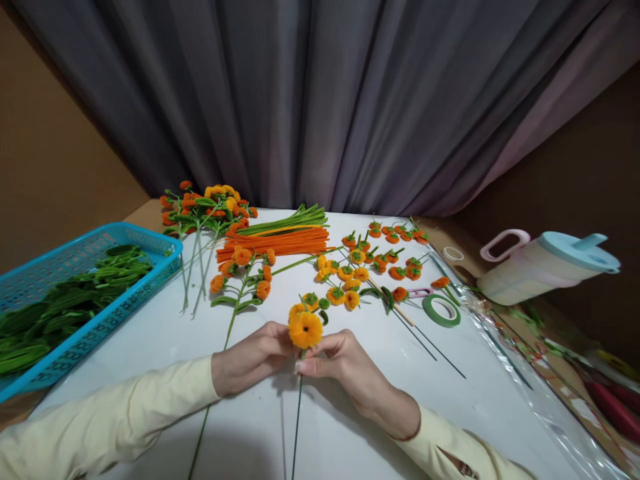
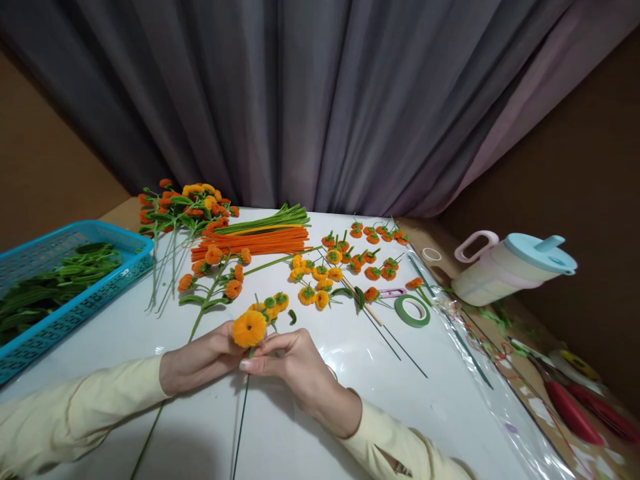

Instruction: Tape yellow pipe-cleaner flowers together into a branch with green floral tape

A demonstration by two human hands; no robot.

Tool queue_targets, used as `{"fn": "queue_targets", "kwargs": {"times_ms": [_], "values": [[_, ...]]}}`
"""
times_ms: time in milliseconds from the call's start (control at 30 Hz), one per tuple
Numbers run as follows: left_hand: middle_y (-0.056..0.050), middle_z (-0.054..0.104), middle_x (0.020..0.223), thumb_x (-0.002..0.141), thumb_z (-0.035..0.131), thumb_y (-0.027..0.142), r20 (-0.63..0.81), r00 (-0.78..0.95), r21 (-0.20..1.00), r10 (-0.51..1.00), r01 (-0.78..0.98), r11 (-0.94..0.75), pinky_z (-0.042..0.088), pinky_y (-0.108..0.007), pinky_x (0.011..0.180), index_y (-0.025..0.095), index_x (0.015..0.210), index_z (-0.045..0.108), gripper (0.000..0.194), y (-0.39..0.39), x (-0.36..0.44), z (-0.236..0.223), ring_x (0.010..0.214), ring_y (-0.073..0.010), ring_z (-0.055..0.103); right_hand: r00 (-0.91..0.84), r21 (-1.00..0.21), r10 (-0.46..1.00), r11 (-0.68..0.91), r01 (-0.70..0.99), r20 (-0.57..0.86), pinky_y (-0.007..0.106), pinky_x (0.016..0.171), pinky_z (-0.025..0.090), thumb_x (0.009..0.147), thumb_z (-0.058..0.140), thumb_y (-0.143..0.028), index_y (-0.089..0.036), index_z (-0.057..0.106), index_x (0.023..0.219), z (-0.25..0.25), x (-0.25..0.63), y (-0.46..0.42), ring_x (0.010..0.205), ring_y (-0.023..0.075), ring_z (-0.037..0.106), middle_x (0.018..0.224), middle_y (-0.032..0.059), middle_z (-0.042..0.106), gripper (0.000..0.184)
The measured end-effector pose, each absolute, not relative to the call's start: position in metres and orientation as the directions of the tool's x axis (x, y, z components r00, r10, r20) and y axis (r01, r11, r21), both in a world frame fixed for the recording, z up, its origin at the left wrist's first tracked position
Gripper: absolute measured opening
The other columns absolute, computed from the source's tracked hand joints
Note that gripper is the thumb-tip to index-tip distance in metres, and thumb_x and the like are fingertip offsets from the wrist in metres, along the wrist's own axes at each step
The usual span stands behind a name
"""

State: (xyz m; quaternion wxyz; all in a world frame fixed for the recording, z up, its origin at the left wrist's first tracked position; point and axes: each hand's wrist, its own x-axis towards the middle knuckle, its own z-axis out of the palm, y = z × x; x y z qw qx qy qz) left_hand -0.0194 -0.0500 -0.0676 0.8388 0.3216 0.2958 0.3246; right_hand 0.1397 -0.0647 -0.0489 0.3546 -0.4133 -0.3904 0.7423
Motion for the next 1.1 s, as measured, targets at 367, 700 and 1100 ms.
{"fn": "queue_targets", "kwargs": {"times_ms": [367, 700, 1100], "values": [[-0.001, 0.061, 0.058, 0.066, 0.076, 0.024, -0.393, 0.433, 0.833, 0.812, -0.207, 0.513, 0.037, -0.022, 0.060, 0.013, 0.060, 0.073, 0.013, -0.056, -0.017, -0.055, 0.061, -0.0109, 0.050, -0.296, -0.982, 0.953, -0.015, 0.188, -0.071, 0.032, 0.069, 0.042, 0.067, 0.074, -0.049, -0.019, 0.075, 0.058, -0.048, 0.154, -0.071, 0.062, 0.0178, 0.053, 0.056, 0.0047, 0.065, 0.031], [-0.001, 0.059, 0.061, 0.076, 0.068, 0.035, -0.256, 0.447, 0.913, 0.857, -0.181, 0.367, 0.037, -0.023, 0.062, 0.013, 0.065, 0.071, 0.024, -0.060, -0.014, -0.058, 0.063, -0.0123, 0.048, -0.360, -0.985, 0.918, -0.169, 0.019, -0.164, 0.027, 0.062, 0.043, 0.071, 0.073, -0.042, -0.016, 0.073, 0.060, -0.043, 0.151, -0.074, 0.056, 0.0141, 0.052, 0.055, 0.0027, 0.065, 0.028], [-0.002, 0.064, 0.069, 0.072, 0.072, 0.034, -0.257, 0.375, 0.922, 0.891, -0.183, 0.342, 0.041, -0.023, 0.070, 0.015, 0.069, 0.073, 0.019, -0.066, -0.015, -0.057, 0.072, -0.0143, 0.052, -0.341, -0.977, 0.921, -0.213, -0.032, -0.189, 0.028, 0.068, 0.043, 0.070, 0.074, -0.040, -0.016, 0.073, 0.061, -0.046, 0.151, -0.081, 0.059, 0.0151, 0.054, 0.054, 0.0017, 0.064, 0.025]]}}
